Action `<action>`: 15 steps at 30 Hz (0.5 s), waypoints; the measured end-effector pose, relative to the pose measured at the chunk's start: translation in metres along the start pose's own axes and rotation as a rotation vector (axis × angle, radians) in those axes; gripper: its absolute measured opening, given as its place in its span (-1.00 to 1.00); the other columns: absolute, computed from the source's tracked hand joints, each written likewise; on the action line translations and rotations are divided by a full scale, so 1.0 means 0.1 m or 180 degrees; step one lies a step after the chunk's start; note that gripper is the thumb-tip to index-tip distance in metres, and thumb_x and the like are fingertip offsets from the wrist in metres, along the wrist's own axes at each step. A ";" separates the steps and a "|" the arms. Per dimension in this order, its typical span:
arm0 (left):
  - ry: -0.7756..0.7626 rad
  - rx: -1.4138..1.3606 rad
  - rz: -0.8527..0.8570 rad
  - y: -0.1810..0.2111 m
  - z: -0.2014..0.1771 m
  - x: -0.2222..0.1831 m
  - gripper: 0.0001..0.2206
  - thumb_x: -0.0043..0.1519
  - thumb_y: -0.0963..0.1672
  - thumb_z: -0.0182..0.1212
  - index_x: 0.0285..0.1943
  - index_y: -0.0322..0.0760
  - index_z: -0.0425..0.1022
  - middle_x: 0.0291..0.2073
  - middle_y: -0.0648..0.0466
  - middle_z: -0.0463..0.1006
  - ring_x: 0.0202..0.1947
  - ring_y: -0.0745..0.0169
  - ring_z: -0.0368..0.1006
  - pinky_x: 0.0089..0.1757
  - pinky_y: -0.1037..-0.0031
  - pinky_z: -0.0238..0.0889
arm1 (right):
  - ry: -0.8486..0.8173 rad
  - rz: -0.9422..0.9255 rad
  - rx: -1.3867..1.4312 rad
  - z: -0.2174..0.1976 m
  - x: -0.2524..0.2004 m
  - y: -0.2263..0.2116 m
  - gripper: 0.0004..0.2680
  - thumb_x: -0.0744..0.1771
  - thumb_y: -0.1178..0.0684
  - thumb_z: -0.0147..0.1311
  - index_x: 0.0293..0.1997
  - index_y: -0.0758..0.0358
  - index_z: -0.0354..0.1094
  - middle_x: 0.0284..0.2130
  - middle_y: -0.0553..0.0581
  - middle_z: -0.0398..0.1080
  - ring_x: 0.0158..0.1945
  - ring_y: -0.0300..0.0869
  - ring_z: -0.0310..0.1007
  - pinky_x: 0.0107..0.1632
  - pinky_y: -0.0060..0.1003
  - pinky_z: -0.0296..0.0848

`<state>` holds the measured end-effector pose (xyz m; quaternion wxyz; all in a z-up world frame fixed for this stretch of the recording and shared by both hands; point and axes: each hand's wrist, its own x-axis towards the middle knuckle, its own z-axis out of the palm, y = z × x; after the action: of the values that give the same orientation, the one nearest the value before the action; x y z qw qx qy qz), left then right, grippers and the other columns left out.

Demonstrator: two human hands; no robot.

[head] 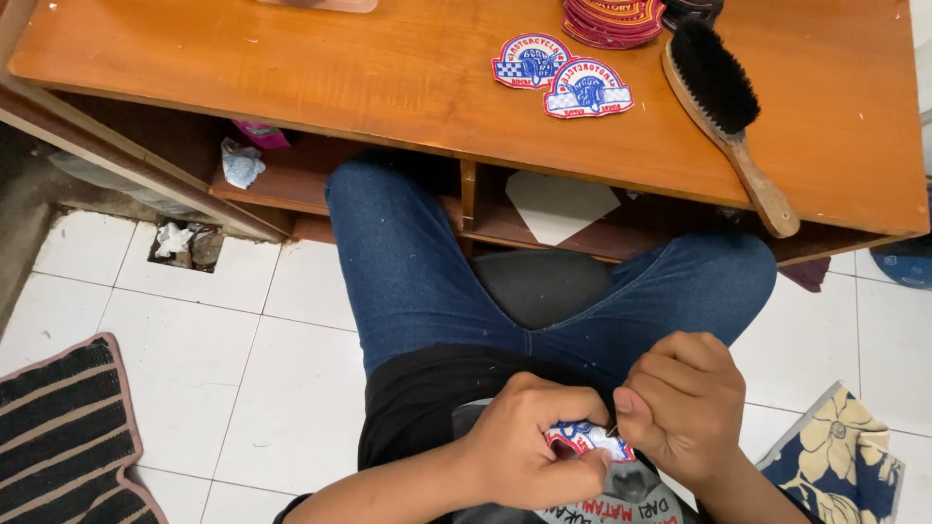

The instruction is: Trimming excess threads from embroidered patches using small scissors at a workstation.

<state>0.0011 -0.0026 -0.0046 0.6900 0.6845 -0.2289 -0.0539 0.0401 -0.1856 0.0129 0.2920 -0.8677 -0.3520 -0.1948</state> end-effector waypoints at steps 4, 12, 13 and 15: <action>-0.0024 -0.0045 0.0018 0.00 0.01 0.00 -0.88 0.10 -0.17 0.19 -0.41 -0.23 0.32 -0.66 0.15 0.16 -0.62 0.24 0.00 -0.49 0.42 0.00 | 0.0061 0.0091 0.0170 0.06 -0.05 0.03 -0.65 0.38 -0.01 -0.20 -0.70 0.17 0.18 -0.68 -0.04 0.30 -0.51 -0.15 0.23 -0.32 -0.17 0.05; 0.0621 0.0850 0.0684 0.10 0.00 0.05 -0.82 0.09 -0.15 0.20 -0.17 -0.32 0.45 -0.36 0.09 0.56 -0.47 0.07 0.50 -0.31 0.34 0.40 | -0.0170 0.1210 0.2036 0.07 -0.13 0.09 -0.36 0.44 -0.55 -0.54 -0.64 0.20 0.16 -0.69 0.02 0.17 -0.56 -0.23 0.09 -0.44 -0.29 0.02; 0.0623 0.0851 0.0693 0.11 -0.01 0.07 -0.82 0.09 -0.15 0.20 -0.17 -0.32 0.45 -0.36 0.09 0.56 -0.47 0.07 0.50 -0.31 0.34 0.40 | -0.0169 0.1203 0.2031 0.07 -0.17 0.14 -0.36 0.44 -0.55 -0.54 -0.64 0.20 0.16 -0.69 0.02 0.17 -0.56 -0.23 0.09 -0.44 -0.29 0.02; 0.0778 0.1496 0.1046 0.13 -0.02 0.11 -0.82 0.18 -0.14 0.16 -0.18 -0.42 0.45 -0.40 0.00 0.47 -0.47 0.06 0.34 -0.32 0.33 0.25 | -0.0508 0.1440 0.2221 0.07 -0.25 0.24 -0.35 0.29 -0.75 -0.23 -0.47 0.18 0.32 -0.60 -0.04 0.14 -0.52 -0.31 0.03 -0.41 -0.35 0.01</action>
<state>0.0084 -0.0043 0.0103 0.5347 0.7806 -0.2580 0.1955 0.0413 -0.2070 -0.0151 0.5755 -0.7846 -0.2190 0.0728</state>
